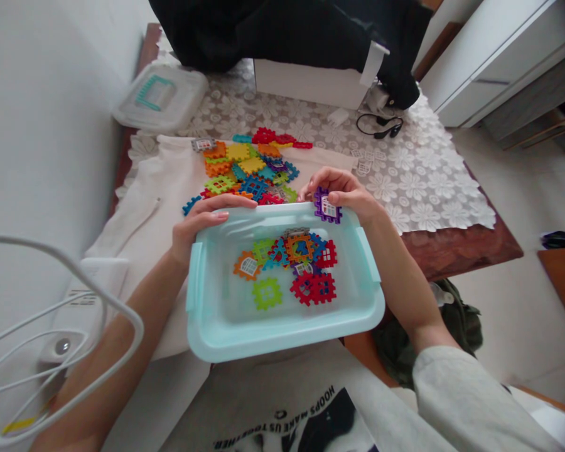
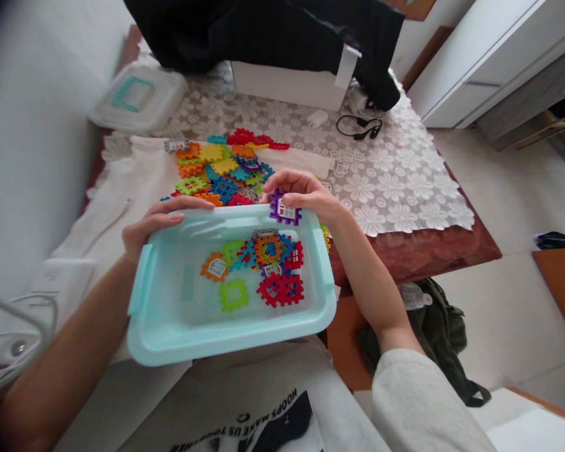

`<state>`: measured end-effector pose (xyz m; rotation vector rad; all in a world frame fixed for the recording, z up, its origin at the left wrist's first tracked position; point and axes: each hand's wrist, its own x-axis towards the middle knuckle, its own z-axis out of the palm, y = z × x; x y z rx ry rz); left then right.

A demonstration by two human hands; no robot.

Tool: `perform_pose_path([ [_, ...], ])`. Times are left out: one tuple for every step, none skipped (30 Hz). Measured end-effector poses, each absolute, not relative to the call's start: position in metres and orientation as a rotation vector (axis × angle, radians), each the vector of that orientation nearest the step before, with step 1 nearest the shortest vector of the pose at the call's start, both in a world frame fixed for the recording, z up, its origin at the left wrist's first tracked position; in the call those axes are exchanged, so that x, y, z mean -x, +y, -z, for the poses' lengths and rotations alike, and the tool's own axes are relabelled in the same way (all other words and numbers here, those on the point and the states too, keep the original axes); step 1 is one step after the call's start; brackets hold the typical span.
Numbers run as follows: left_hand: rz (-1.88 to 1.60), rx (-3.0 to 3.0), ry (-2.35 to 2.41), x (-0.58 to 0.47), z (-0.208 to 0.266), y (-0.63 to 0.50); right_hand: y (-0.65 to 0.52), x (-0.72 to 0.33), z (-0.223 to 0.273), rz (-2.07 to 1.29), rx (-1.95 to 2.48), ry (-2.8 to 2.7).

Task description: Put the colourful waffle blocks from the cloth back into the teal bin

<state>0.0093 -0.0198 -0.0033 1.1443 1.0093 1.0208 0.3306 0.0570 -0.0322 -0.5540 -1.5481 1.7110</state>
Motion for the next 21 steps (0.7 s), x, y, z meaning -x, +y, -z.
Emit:
perform_pose_path([
  [-1.038,-1.164,1.024,-0.0095,0.0034,-0.0198,0.0565,-0.3311,0.0316,-1.714,0.557,-1.553],
  [-1.051,-1.186,1.035,-0.0097,0.0034,-0.0198,0.0559,-0.3315,0.0308,-1.719,0.563,-1.558],
  [-1.061,-1.201,1.042,-0.0098,0.0035,-0.0199,0.0553,-0.3318,0.0299,-1.725,0.572,-1.565],
  [-1.064,-1.209,1.043,-0.0099,0.0037,-0.0200,0.0547,-0.3320,0.0288,-1.729,0.580,-1.569],
  [-1.064,-1.212,1.042,-0.0099,0.0039,-0.0200,0.0541,-0.3322,0.0278,-1.730,0.584,-1.566],
  [-1.064,-1.213,1.038,-0.0098,0.0042,-0.0200,0.0537,-0.3322,0.0270,-1.731,0.585,-1.559],
  [-1.060,-1.215,1.033,-0.0097,0.0045,-0.0200,0.0533,-0.3322,0.0264,-1.732,0.583,-1.549],
  [-1.054,-1.220,1.025,-0.0094,0.0049,-0.0200,0.0530,-0.3321,0.0261,-1.736,0.580,-1.541],
  [-1.049,-1.227,1.018,-0.0090,0.0052,-0.0199,0.0528,-0.3321,0.0259,-1.738,0.576,-1.536],
  [-1.047,-1.234,1.014,-0.0087,0.0054,-0.0198,0.0527,-0.3321,0.0259,-1.738,0.578,-1.537],
  [-1.048,-1.239,1.017,-0.0083,0.0054,-0.0196,0.0525,-0.3321,0.0260,-1.734,0.586,-1.543],
  [-1.050,-1.241,1.025,-0.0081,0.0054,-0.0196,0.0523,-0.3322,0.0263,-1.728,0.598,-1.550],
  [-1.053,-1.240,1.036,-0.0080,0.0053,-0.0195,0.0521,-0.3323,0.0265,-1.719,0.612,-1.556],
  [-1.055,-1.236,1.046,-0.0081,0.0052,-0.0195,0.0519,-0.3324,0.0269,-1.712,0.622,-1.563],
  [-1.054,-1.230,1.052,-0.0082,0.0050,-0.0195,0.0517,-0.3325,0.0272,-1.709,0.624,-1.567],
  [-1.051,-1.223,1.052,-0.0084,0.0050,-0.0196,0.0516,-0.3326,0.0276,-1.710,0.621,-1.567],
  [-1.050,-1.217,1.048,-0.0087,0.0052,-0.0197,0.0515,-0.3327,0.0279,-1.713,0.614,-1.565],
  [-1.049,-1.213,1.043,-0.0088,0.0055,-0.0198,0.0514,-0.3328,0.0282,-1.717,0.607,-1.562],
  [-1.047,-1.212,1.039,-0.0088,0.0059,-0.0199,0.0514,-0.3329,0.0286,-1.720,0.603,-1.558],
  [-1.045,-1.213,1.036,-0.0086,0.0066,-0.0200,0.0515,-0.3331,0.0289,-1.723,0.602,-1.553],
  [-1.046,-1.217,1.033,-0.0083,0.0074,-0.0200,0.0516,-0.3332,0.0291,-1.726,0.605,-1.550],
])
